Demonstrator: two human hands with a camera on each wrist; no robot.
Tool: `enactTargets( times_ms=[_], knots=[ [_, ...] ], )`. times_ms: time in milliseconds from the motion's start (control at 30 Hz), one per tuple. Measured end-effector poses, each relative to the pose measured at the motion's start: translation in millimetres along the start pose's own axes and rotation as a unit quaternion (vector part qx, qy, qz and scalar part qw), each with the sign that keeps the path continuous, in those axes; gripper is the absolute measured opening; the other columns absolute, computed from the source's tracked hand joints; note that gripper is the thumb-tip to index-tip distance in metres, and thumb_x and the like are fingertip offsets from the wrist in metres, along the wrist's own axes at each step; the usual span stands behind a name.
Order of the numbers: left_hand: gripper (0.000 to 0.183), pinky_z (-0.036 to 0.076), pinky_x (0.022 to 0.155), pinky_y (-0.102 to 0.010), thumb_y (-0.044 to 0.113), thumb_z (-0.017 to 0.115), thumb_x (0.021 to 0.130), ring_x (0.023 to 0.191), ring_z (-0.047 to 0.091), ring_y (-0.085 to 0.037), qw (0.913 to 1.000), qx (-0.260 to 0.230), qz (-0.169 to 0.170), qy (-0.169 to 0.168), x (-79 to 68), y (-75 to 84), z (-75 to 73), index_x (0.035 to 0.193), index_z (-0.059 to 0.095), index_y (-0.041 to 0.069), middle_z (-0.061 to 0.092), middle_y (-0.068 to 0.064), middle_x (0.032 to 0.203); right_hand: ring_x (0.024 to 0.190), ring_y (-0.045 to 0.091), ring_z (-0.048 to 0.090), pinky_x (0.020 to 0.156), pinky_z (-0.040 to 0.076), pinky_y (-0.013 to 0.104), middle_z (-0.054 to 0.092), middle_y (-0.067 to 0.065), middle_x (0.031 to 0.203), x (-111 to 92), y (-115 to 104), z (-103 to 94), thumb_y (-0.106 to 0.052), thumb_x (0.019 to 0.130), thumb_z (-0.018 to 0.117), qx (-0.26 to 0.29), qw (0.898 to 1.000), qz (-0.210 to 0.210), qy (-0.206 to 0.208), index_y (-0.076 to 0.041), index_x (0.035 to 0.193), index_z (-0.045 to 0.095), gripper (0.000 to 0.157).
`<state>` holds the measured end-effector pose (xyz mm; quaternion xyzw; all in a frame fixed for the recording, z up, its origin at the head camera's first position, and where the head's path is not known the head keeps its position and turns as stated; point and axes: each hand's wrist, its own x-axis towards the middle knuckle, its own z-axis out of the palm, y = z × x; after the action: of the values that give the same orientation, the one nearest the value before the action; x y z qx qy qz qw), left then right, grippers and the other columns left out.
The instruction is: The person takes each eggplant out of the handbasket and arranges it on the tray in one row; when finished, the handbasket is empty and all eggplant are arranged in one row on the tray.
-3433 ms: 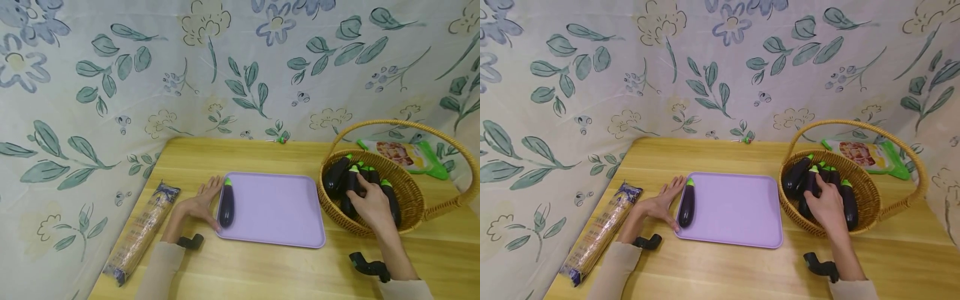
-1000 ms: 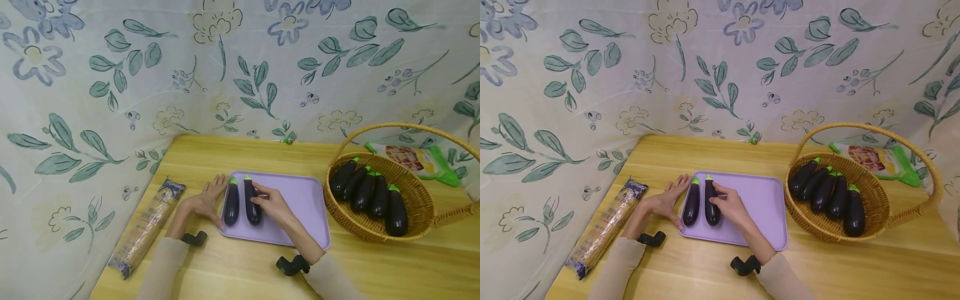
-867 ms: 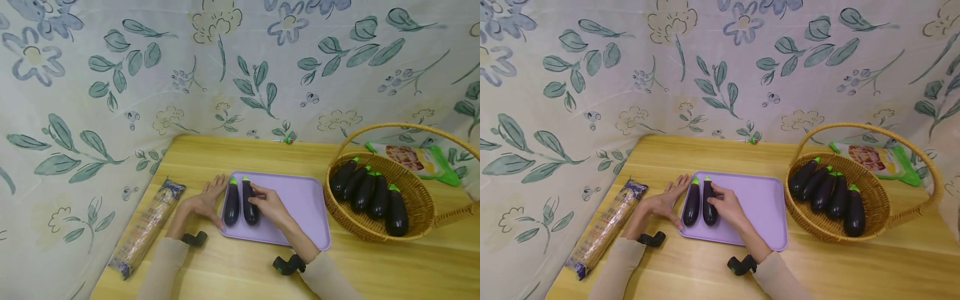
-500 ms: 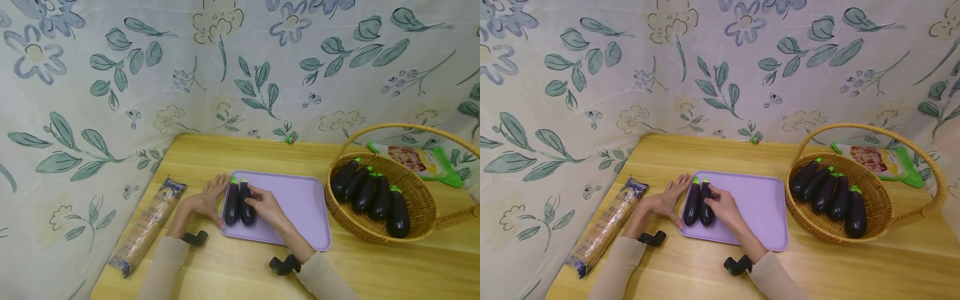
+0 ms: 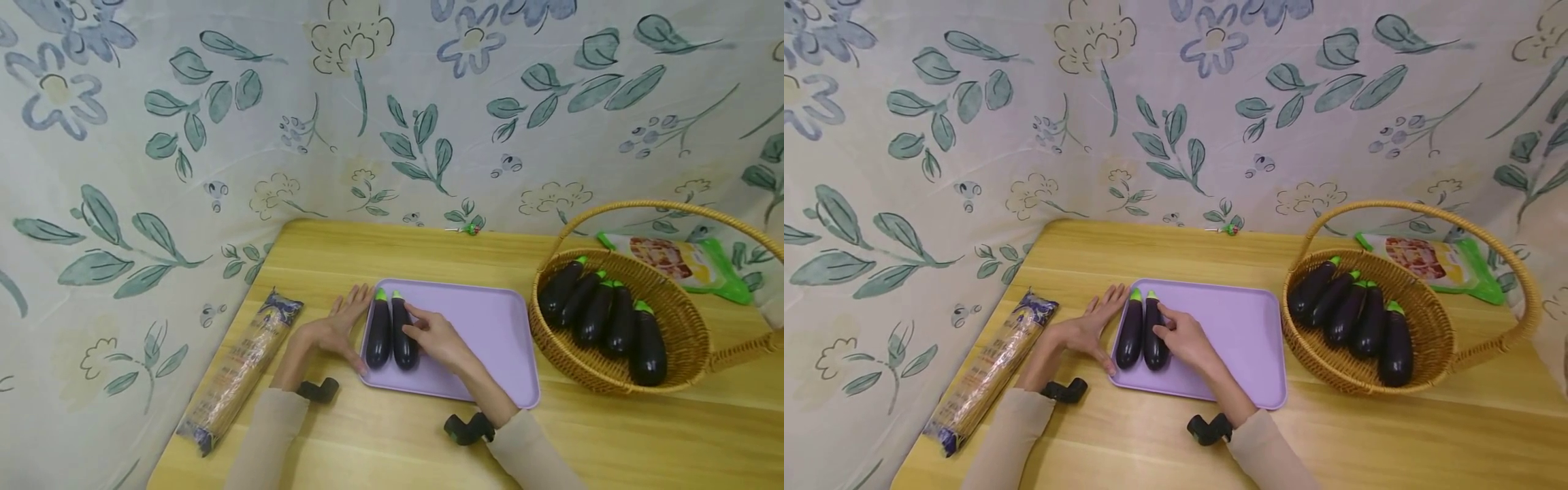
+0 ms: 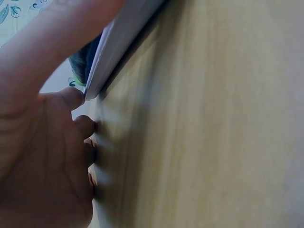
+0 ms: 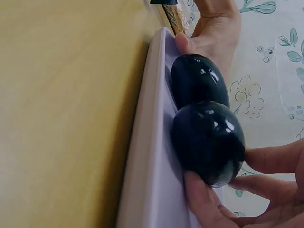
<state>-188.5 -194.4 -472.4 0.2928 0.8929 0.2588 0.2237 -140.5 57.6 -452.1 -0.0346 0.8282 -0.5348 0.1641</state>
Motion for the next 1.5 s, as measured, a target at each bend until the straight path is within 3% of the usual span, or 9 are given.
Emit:
enactTargets(
  times_ms=[200, 433, 667, 933, 1500],
  knots=[
    [0.159, -0.013, 0.127, -0.063, 0.044, 0.101, 0.057, 0.159, -0.021, -0.041, 1.0, 0.006, 0.004, 0.001, 1.0, -0.4, 0.8, 0.165, -0.011, 0.007, -0.021, -0.021, 0.171, 0.059, 0.015, 0.058, 0.055, 0.05, 0.024, 0.074, 0.015, 0.097, -0.2, -3.1, -3.4, -0.015, 0.103, 0.061, -0.064, 0.998, -0.01, -0.006, -0.004, 0.153, 0.048, 0.053],
    [0.159, -0.014, 0.128, -0.062, 0.043, 0.1, 0.058, 0.159, -0.022, -0.04, 1.0, 0.0, -0.003, -0.003, -0.4, -0.7, 1.0, 0.165, -0.012, 0.007, -0.023, -0.02, 0.171, 0.079, 0.017, 0.066, 0.069, 0.053, 0.028, 0.076, 0.017, 0.104, 2.5, -3.0, 0.6, -0.028, 0.098, 0.07, -0.115, 0.993, -0.017, -0.006, -0.005, 0.151, 0.052, 0.06],
    [0.158, -0.014, 0.128, -0.061, 0.042, 0.1, 0.059, 0.158, -0.024, -0.038, 0.9999, -0.006, -0.006, -0.006, -1.2, 0.5, 0.5, 0.165, -0.012, 0.007, -0.023, -0.019, 0.171, 0.079, 0.018, 0.061, 0.067, 0.05, 0.026, 0.072, 0.014, 0.097, 2.5, -5.2, 6.5, -0.025, 0.097, 0.071, -0.095, 0.995, -0.025, 0.015, -0.009, 0.151, 0.053, 0.059],
    [0.157, -0.013, 0.128, -0.062, 0.04, 0.1, 0.06, 0.159, -0.023, -0.038, 0.9999, -0.012, -0.008, -0.006, -2.4, 1.6, -0.1, 0.165, -0.012, 0.007, -0.023, -0.019, 0.171, 0.085, 0.02, 0.064, 0.069, 0.052, 0.027, 0.073, 0.016, 0.103, 2.8, -6.0, 11.3, -0.026, 0.097, 0.07, -0.091, 0.996, -0.013, 0.019, -0.008, 0.151, 0.053, 0.059],
    [0.158, -0.014, 0.129, -0.061, 0.041, 0.1, 0.059, 0.159, -0.023, -0.037, 0.9999, -0.006, -0.007, -0.008, -1.5, -0.2, 0.0, 0.165, -0.012, 0.008, -0.023, -0.018, 0.171, 0.071, 0.016, 0.063, 0.061, 0.051, 0.025, 0.074, 0.016, 0.099, 3.0, -6.0, 11.2, -0.023, 0.1, 0.067, -0.061, 0.998, -0.01, 0.016, -0.013, 0.153, 0.051, 0.056]
  ],
)
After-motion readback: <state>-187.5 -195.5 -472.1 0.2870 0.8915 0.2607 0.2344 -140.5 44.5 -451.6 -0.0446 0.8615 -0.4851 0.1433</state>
